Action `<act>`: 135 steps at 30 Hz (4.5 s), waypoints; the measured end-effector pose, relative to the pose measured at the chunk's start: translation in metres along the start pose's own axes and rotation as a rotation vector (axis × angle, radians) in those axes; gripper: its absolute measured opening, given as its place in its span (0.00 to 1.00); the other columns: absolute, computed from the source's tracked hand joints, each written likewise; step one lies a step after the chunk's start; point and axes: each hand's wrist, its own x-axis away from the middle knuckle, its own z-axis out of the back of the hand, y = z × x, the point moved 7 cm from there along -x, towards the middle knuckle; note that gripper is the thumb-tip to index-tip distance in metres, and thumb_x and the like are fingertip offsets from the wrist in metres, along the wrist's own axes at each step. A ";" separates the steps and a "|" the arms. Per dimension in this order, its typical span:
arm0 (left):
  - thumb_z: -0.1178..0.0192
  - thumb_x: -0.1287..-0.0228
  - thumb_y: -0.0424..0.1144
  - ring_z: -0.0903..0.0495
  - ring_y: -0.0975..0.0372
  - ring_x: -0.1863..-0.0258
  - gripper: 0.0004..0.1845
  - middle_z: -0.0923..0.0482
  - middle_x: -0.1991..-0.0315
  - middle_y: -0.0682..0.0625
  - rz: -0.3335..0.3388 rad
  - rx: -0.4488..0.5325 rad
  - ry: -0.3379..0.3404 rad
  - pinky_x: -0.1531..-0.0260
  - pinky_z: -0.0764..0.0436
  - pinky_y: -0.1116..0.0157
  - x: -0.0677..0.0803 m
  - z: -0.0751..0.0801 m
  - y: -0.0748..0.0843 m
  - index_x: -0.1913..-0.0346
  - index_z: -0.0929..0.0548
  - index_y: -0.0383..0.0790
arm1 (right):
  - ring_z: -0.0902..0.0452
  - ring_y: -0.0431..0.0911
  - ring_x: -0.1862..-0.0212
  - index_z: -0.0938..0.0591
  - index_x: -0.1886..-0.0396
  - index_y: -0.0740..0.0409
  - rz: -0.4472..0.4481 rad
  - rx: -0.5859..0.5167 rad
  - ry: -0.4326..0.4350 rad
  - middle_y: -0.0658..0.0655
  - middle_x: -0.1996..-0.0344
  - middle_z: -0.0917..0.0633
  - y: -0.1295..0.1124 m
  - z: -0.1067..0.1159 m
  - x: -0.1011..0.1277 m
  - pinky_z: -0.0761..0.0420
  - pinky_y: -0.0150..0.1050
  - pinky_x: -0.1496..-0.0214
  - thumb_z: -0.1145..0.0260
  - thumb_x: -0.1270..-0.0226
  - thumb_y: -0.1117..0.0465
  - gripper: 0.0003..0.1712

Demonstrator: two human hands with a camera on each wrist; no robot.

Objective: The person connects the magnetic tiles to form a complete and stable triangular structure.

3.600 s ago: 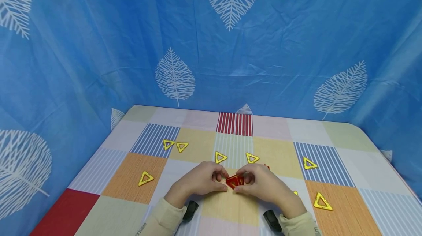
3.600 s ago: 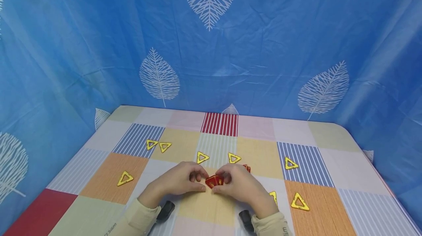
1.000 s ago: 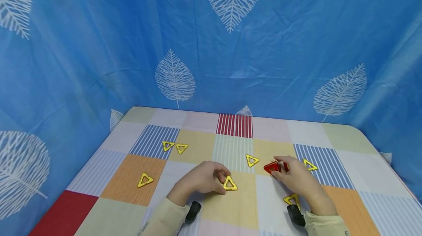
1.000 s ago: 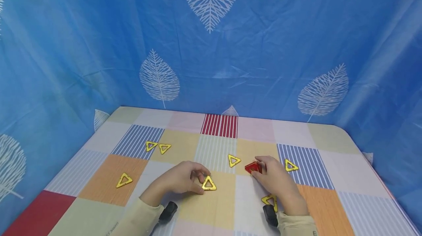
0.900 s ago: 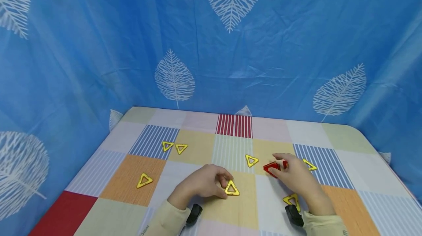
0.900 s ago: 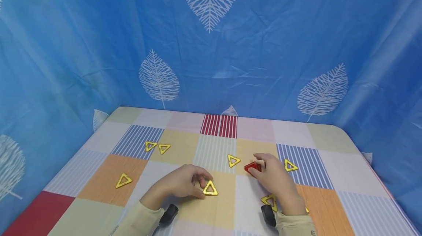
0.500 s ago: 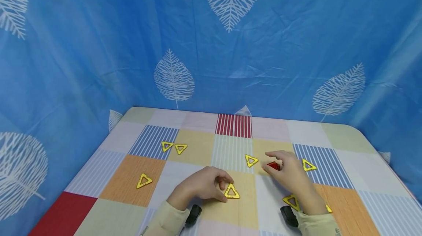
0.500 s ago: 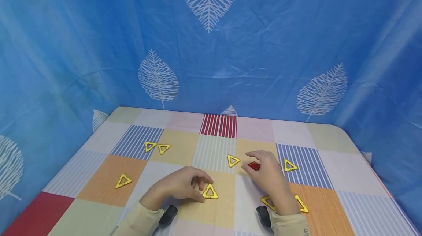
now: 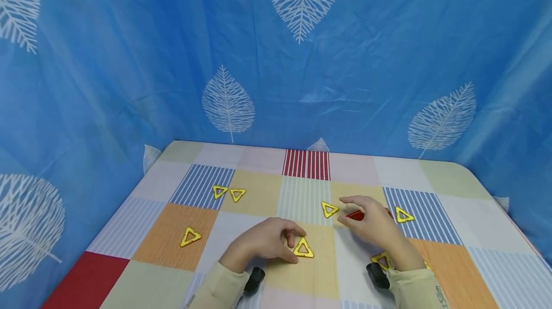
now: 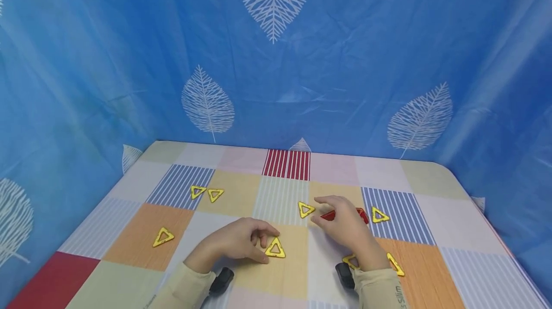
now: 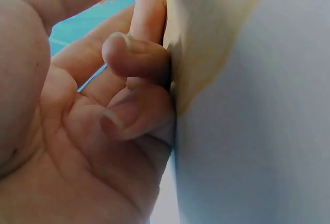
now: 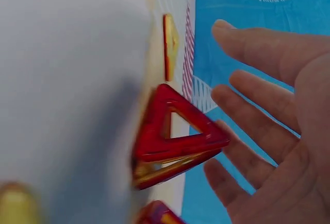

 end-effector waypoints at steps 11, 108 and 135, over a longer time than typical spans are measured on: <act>0.21 0.50 0.32 0.29 0.65 0.78 0.23 0.21 0.72 0.53 0.027 0.018 0.003 0.74 0.30 0.69 -0.002 0.002 -0.001 0.49 0.13 0.42 | 0.29 0.66 0.36 0.16 0.43 0.63 -0.056 -0.005 -0.154 0.66 0.43 0.18 0.000 -0.009 -0.027 0.31 0.62 0.37 0.21 0.44 0.62 0.28; 0.23 0.47 0.33 0.30 0.67 0.81 0.12 0.21 0.78 0.55 0.043 -0.004 0.072 0.79 0.32 0.70 -0.003 0.003 -0.002 0.58 0.10 0.46 | 0.19 0.40 0.55 0.10 0.57 0.47 0.151 -0.230 -0.330 0.39 0.61 0.13 -0.034 -0.058 0.007 0.21 0.41 0.49 0.18 0.50 0.48 0.20; 0.28 0.42 0.31 0.27 0.54 0.64 0.17 0.21 0.61 0.48 0.201 0.001 0.256 0.63 0.24 0.58 0.118 0.155 -0.101 0.48 0.12 0.40 | 0.19 0.40 0.54 0.10 0.57 0.43 0.109 -0.217 -0.317 0.38 0.61 0.13 -0.031 -0.057 0.006 0.22 0.42 0.47 0.17 0.52 0.47 0.20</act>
